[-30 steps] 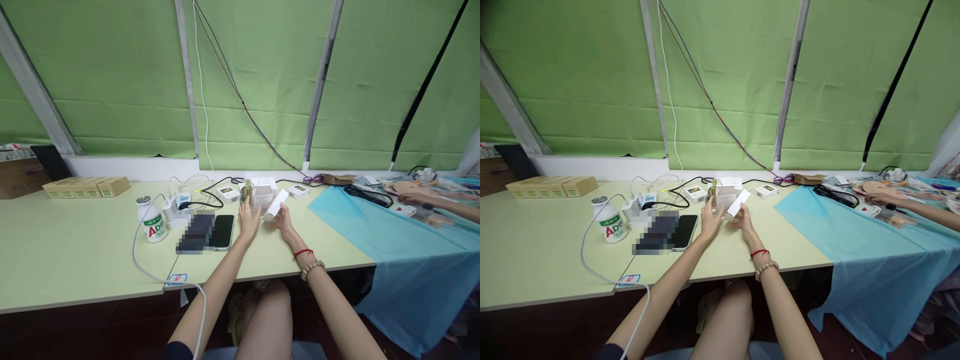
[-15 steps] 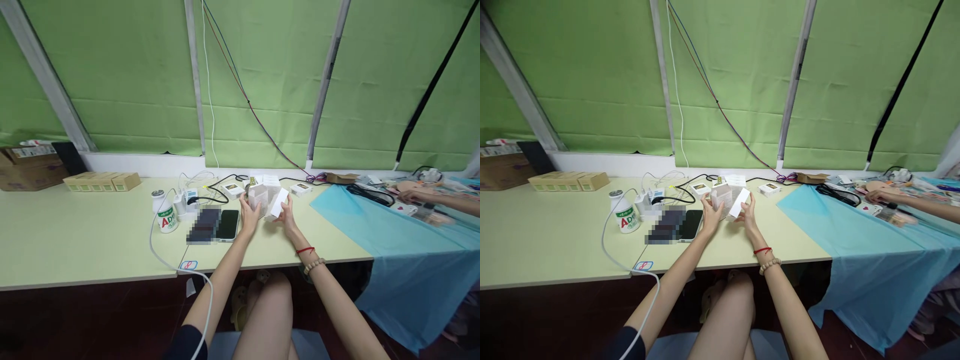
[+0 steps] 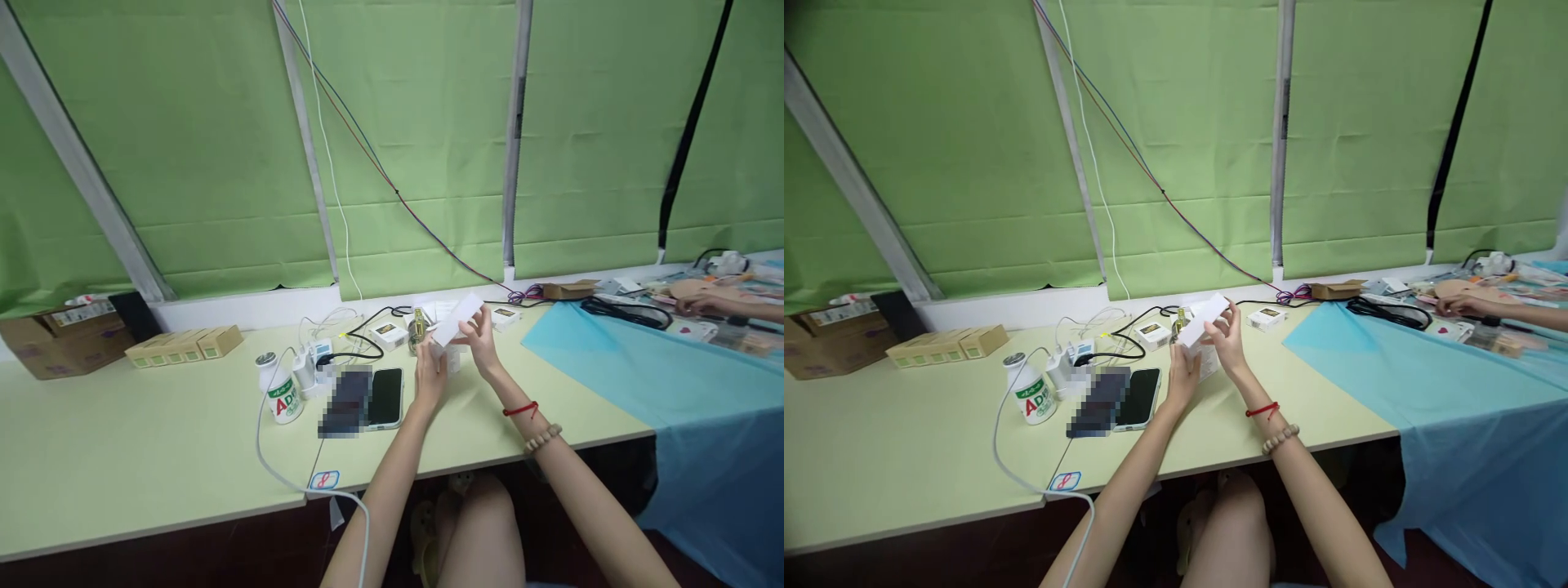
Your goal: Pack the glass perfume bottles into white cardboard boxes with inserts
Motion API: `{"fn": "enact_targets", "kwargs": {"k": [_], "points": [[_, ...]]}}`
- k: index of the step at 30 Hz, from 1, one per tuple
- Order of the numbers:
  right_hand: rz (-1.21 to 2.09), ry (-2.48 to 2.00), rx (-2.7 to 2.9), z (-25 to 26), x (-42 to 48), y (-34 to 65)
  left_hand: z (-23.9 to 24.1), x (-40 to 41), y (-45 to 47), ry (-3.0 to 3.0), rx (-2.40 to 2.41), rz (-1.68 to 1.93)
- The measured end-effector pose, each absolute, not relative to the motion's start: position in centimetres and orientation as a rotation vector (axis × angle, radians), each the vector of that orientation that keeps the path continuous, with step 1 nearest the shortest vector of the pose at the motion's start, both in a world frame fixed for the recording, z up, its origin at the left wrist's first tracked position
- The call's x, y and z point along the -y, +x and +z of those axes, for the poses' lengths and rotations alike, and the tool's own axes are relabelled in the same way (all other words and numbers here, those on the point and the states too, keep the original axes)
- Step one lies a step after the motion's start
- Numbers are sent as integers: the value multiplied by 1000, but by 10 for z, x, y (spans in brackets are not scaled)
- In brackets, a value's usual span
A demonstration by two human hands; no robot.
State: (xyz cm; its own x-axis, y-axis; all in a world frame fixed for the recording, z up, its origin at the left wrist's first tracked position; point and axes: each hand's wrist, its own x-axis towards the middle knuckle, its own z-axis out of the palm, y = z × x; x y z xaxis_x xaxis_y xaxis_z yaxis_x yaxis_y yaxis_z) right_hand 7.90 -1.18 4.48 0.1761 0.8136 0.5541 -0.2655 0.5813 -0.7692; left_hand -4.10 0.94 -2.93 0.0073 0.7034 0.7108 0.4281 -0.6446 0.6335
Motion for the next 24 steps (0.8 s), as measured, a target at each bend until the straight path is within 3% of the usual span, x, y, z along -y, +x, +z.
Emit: {"fn": "enact_targets", "kwargs": {"k": [11,24], "points": [[878,-859,1227,63,6,100,-21,-7,-39,2059,-1303,1662],[564,-912,1331,58,6,105,-28,-11,-41,1873,-1110,1682]]}}
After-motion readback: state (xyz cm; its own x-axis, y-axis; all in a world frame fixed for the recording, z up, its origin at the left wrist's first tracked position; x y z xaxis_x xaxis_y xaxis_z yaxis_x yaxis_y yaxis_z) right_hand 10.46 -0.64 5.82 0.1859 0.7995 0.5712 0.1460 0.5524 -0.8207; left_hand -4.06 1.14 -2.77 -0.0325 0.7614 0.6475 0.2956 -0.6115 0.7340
